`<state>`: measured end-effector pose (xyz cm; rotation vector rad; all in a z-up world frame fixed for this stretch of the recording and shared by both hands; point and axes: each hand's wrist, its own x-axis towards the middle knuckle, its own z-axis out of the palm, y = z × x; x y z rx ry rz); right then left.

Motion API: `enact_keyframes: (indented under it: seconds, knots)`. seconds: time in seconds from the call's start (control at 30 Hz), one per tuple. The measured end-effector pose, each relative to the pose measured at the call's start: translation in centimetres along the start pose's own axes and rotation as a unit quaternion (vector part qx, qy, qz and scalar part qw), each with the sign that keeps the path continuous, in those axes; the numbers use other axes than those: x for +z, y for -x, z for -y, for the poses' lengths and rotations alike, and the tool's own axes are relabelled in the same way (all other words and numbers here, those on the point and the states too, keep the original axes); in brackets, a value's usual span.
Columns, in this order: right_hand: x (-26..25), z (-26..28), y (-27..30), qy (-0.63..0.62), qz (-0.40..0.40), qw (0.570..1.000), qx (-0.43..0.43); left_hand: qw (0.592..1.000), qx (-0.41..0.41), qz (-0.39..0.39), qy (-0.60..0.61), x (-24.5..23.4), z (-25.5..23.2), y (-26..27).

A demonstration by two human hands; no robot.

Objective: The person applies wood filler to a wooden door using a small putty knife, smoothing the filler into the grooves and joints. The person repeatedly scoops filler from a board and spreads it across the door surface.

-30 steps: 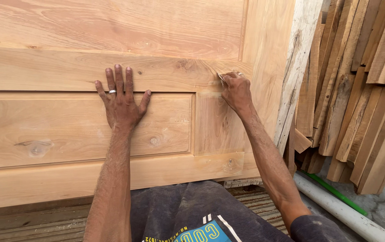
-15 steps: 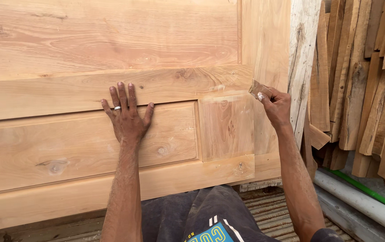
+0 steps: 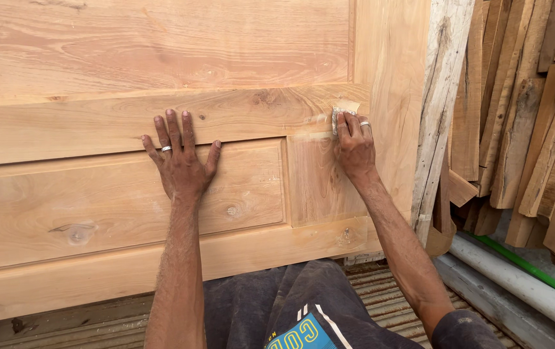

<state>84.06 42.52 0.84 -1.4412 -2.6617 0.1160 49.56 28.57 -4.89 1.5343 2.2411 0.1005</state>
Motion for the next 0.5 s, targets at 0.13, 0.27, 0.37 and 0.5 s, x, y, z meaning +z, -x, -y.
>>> enact_keyframes:
  seconds: [0.13, 0.27, 0.37, 0.5]
  knots:
    - [-2.0, -1.7, -1.2, -0.108, 0.06, 0.992, 0.02, 1.0, 0.008, -0.025, -0.015, -0.3, -0.6, -0.6]
    - [-2.1, -5.1, -3.0, -0.124, 0.008, 0.982, 0.145, 1.0, 0.01, -0.023, -0.007, -0.2, -0.2, -0.3]
    - [-0.6, -5.3, -3.1, -0.042, 0.047, 0.978, 0.197, 1.0, 0.009, -0.015, -0.008, 0.0, -0.1, -0.2]
    - [1.0, -2.8, -3.1, -0.043, 0.038, 0.984, 0.169, 1.0, 0.0, -0.008, -0.004, 0.0, -0.2, -0.4]
